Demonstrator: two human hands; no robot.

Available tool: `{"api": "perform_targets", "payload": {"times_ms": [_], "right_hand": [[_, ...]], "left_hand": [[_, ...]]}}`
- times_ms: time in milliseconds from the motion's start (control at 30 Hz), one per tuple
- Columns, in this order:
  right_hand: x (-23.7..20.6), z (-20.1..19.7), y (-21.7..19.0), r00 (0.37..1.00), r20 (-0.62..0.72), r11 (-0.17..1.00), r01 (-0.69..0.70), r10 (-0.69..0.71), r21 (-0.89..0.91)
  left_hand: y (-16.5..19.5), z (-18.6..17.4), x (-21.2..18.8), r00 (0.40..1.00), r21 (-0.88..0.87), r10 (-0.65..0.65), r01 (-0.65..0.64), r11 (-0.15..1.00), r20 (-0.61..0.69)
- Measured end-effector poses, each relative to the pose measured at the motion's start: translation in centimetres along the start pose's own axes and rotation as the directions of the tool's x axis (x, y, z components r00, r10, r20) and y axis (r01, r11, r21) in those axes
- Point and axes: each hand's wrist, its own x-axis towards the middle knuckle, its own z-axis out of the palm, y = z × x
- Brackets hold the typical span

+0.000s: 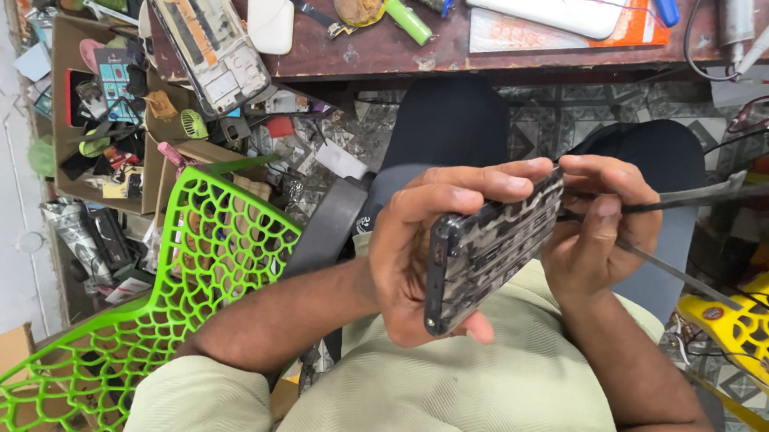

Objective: The person uses a soldering iron on a white phone back cover, then handles a black power bank, prying it open with a screwdriver and removing the battery. The person works at a cluttered repair bench with tools and electronic parts visible.

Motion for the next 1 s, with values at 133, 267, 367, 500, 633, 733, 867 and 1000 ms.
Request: {"api": "perform_targets", "payload": {"times_ms": [133, 267, 367, 500, 633, 733, 867, 1000], "right_hand": [[-0.1, 0.0, 0.2, 0.999, -0.015, 0.996, -0.030, 0.029, -0.084], [-0.1, 0.1, 0.2, 0.994, -0.050, 0.995, -0.099, 0.098, -0.027], [-0.1, 0.2, 0.4, 0.980, -0.028, 0.973, -0.191, 0.196, 0.132], [0.0, 0.3, 0.6, 0.969, 0.040, 0.959, -0.249, 0.246, 0.134], [-0.2, -0.1, -0.3, 0.930, 0.039, 0.916, -0.366, 0.365, 0.167], [-0.6, -0.9, -1.8, 0.953, -0.010, 0.948, -0.301, 0.304, 0.105], [-1.1, -1.4, -3.8, 0.961, 0.079, 0.941, -0.276, 0.266, 0.195], [-1.1, -1.0, -5.6, 0.970, 0.120, 0.944, -0.235, 0.212, 0.233]], "left_hand": [[0.1, 0.3, -0.1, 1.000, -0.013, -0.015, 0.015, 1.000, -0.022], [-0.1, 0.3, -0.2, 0.999, -0.024, -0.021, 0.020, 1.000, -0.038], [-0.1, 0.2, -0.3, 0.999, -0.009, -0.014, 0.014, 1.000, -0.043], [0.0, 0.2, -0.2, 0.998, 0.055, -0.017, 0.020, 0.998, -0.061], [-0.1, 0.6, 0.1, 0.966, -0.089, -0.095, 0.075, 0.993, -0.241], [-0.3, 0.5, 0.4, 0.887, -0.315, -0.224, 0.095, 0.944, -0.405], [-0.5, 0.0, 0.4, 0.813, -0.512, -0.372, 0.107, 0.852, -0.449], [-0.6, -0.1, 0.0, 0.780, -0.667, -0.484, 0.119, 0.736, -0.396]]}}
